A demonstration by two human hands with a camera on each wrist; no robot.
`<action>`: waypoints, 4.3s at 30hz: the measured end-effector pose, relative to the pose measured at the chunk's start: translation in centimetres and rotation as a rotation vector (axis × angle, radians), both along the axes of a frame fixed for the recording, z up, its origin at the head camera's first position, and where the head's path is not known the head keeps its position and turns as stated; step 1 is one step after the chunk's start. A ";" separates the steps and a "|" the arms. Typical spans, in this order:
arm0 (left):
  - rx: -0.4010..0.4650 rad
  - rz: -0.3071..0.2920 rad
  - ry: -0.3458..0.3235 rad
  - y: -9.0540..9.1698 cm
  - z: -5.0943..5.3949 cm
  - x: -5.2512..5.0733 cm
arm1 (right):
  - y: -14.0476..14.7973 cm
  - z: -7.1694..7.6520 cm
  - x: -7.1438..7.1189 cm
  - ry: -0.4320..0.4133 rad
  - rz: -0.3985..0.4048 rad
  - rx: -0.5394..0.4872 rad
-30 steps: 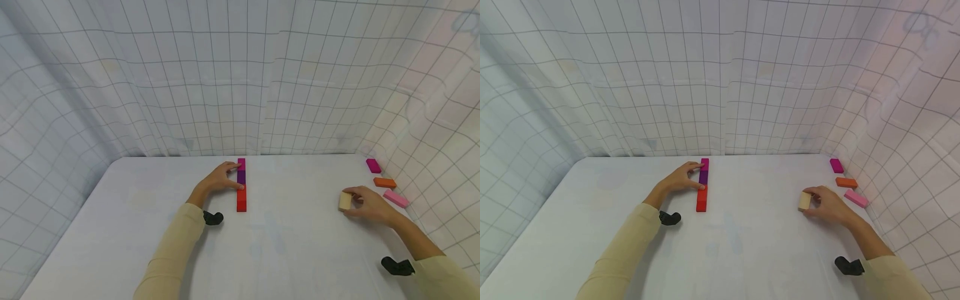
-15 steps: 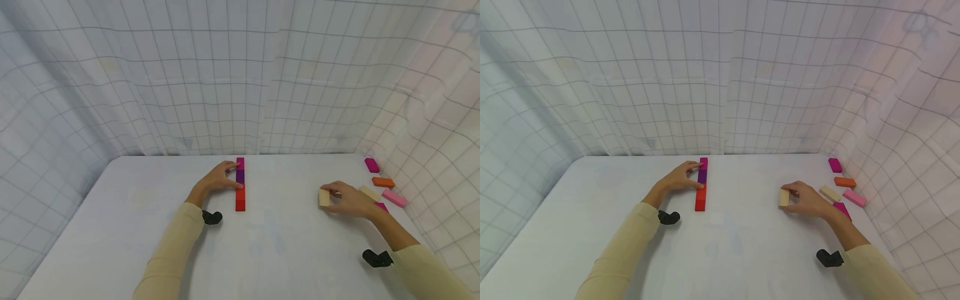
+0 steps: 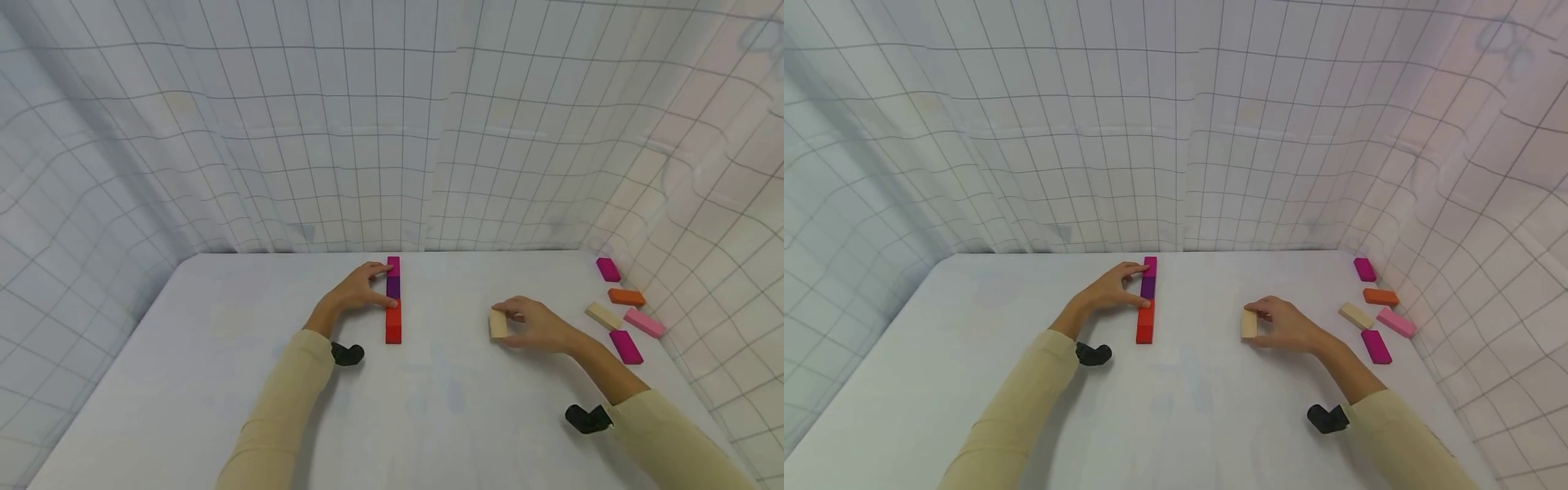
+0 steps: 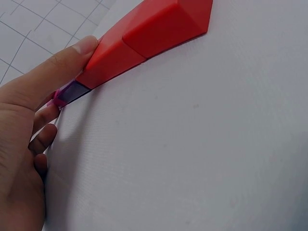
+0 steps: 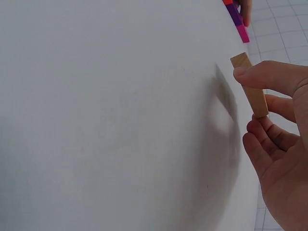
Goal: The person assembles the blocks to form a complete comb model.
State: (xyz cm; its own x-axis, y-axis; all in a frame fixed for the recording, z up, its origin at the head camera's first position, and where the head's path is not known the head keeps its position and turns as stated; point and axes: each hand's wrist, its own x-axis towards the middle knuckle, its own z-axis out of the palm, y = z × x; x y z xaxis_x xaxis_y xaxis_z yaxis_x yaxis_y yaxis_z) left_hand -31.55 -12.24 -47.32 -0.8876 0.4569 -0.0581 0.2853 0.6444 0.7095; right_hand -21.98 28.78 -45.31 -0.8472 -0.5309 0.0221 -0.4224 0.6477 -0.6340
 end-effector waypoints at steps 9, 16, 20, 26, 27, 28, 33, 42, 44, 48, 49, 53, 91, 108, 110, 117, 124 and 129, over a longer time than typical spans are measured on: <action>0.008 0.000 -0.021 0.1 -0.1 0.0 | -2.6 -0.1 0.0 0.001 0.041 0.000; 0.005 -0.001 -0.011 0.0 -0.1 -0.2 | -5.0 0.1 0.2 -0.026 0.079 -0.044; 0.006 -0.004 -0.012 -0.1 -0.1 -0.2 | -6.8 0.3 0.3 -0.026 0.098 -0.039; 0.002 0.006 -0.019 0.0 0.0 -0.1 | -9.2 0.3 0.7 -0.007 0.155 -0.007; -0.001 0.008 -0.019 0.1 0.0 -0.1 | -9.5 0.2 0.8 -0.006 0.164 -0.002; -0.002 0.009 -0.020 0.1 0.0 -0.1 | -9.8 0.2 0.9 -0.005 0.174 0.002; -0.017 0.021 -0.021 0.2 0.0 0.0 | -11.2 0.3 1.5 -0.018 0.207 0.017; -0.004 0.014 -0.008 0.1 0.0 0.1 | -13.8 0.4 2.3 -0.013 0.271 0.036; -0.002 0.011 -0.006 0.0 -0.1 0.0 | -14.4 0.3 2.4 -0.012 0.285 0.036; -0.005 0.006 -0.006 -0.1 -0.2 0.0 | -15.6 -0.1 2.7 0.002 0.309 0.040; -0.005 0.004 -0.005 -0.1 -0.2 0.0 | -15.8 -0.2 2.7 0.011 0.314 0.041; 0.000 0.008 -0.006 0.0 -0.2 0.0 | -16.7 -0.6 3.0 0.053 0.309 0.084; -0.013 0.003 0.012 0.1 0.1 0.1 | -17.2 -0.8 3.7 0.204 0.309 0.155; -0.021 -0.001 0.015 0.0 -0.3 -0.3 | -17.3 -0.7 3.5 0.185 0.300 0.182; -0.021 -0.001 0.017 0.0 -0.2 -0.2 | -17.3 -0.6 3.5 0.185 0.300 0.185; -0.008 -0.001 0.012 0.1 -0.1 -0.2 | -16.8 -0.2 3.3 0.163 0.317 0.205; -0.017 0.002 0.013 0.1 0.1 0.0 | -15.2 -0.1 2.9 0.122 0.291 0.225; -0.016 0.010 0.008 0.2 0.0 0.0 | -13.8 0.0 2.6 0.126 0.280 0.220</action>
